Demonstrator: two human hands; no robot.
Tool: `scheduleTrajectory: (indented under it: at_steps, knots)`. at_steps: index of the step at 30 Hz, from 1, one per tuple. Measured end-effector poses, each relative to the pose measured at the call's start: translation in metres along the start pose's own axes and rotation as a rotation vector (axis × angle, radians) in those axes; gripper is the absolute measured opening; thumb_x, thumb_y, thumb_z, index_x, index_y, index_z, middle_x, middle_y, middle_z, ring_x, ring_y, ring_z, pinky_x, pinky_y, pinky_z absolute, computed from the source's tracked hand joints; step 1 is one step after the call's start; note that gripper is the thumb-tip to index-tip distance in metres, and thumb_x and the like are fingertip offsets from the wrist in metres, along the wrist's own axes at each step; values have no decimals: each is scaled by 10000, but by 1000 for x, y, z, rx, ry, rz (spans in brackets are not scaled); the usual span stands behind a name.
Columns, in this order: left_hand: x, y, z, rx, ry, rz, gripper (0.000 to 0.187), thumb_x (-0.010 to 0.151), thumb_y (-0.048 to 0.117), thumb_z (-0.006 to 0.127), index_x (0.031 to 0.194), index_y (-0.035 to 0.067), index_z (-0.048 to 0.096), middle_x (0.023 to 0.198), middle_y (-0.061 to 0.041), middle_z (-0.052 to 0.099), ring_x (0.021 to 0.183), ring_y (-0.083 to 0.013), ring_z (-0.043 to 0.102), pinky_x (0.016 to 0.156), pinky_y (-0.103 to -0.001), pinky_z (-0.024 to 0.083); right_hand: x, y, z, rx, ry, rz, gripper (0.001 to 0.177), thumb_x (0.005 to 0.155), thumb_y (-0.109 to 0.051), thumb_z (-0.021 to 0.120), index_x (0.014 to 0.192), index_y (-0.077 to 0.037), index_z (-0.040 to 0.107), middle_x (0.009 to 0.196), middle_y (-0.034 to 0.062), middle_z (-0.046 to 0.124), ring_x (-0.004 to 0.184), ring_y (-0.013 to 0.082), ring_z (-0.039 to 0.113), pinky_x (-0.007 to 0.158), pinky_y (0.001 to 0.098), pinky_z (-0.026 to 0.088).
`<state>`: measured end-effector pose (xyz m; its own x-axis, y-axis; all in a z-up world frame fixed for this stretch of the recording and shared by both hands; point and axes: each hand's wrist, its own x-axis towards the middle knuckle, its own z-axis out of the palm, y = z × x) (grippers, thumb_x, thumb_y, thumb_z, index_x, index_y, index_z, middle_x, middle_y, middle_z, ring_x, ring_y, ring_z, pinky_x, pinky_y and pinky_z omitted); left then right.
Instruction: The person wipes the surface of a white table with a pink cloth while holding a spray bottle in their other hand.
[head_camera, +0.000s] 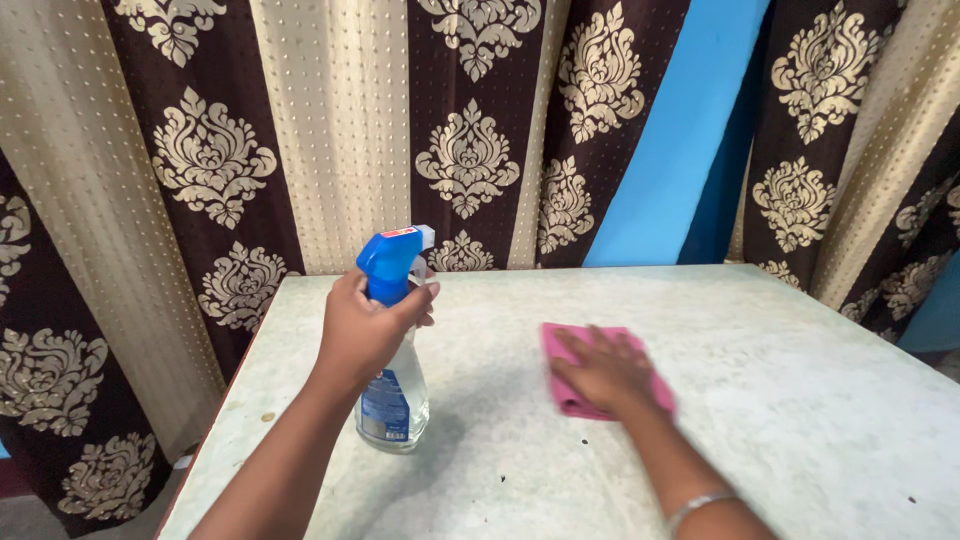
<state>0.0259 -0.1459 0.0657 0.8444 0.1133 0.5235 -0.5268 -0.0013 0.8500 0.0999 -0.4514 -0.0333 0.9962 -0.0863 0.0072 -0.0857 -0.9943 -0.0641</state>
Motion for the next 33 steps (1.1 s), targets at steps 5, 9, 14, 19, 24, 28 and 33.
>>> scheduleTrajectory:
  at_steps: [5, 9, 14, 19, 24, 28, 33]
  knots:
    - [-13, -11, -2, 13, 30, 26, 340, 782, 142, 817, 1071, 21, 687, 797, -65, 729, 697, -130, 715, 680, -304, 616, -28, -106, -5, 82, 9, -242, 643, 924, -753, 316, 1542, -576, 306, 1718, -17, 161, 1563, 417, 119, 1256, 566, 69]
    - [-37, -27, -3, 269, 135, 213, 465, 730, 192, 878, 1116, 38, 671, 809, -51, 718, 726, -130, 678, 694, -306, 559, -49, -129, -15, 47, -28, -370, 652, 891, -759, 366, 1519, -590, 324, 1714, -6, 138, 1558, 417, 91, 1236, 586, 47]
    - [-52, -44, -4, 322, 159, 198, 407, 747, 233, 841, 1048, 31, 656, 829, -68, 749, 731, -122, 706, 711, -306, 572, -40, -118, -18, 25, -16, -325, 656, 898, -778, 351, 1520, -571, 340, 1715, -12, 162, 1563, 408, 117, 1251, 567, 66]
    - [-56, -44, -4, 427, 202, 262, 417, 731, 266, 852, 974, 19, 621, 815, -109, 704, 701, -176, 685, 681, -329, 549, -8, -58, -8, -32, 25, -256, 700, 911, -787, 321, 1558, -521, 295, 1709, 8, 149, 1566, 346, 139, 1263, 512, 75]
    - [-55, -48, -6, 549, 260, 428, 462, 743, 291, 860, 931, -9, 564, 847, -142, 580, 709, -262, 608, 659, -380, 503, 20, 43, 5, -67, 70, -79, 718, 909, -768, 340, 1573, -503, 283, 1709, -16, 171, 1558, 333, 164, 1253, 507, 136]
    - [-53, -51, -8, 624, 294, 345, 542, 720, 348, 898, 918, -21, 553, 860, -141, 563, 729, -276, 600, 672, -396, 500, 14, 110, -2, -222, 46, 113, 694, 955, -762, 271, 1597, -506, 333, 1666, -7, 369, 1503, 322, 403, 1232, 528, 340]
    - [-48, -52, -9, 618, 364, 338, 624, 711, 375, 910, 1089, -34, 628, 932, -138, 585, 822, -279, 628, 720, -407, 513, 11, 122, -10, 26, 70, 468, 753, 867, -817, 404, 1567, -557, 307, 1723, -22, 175, 1575, 433, 124, 1212, 665, 139]
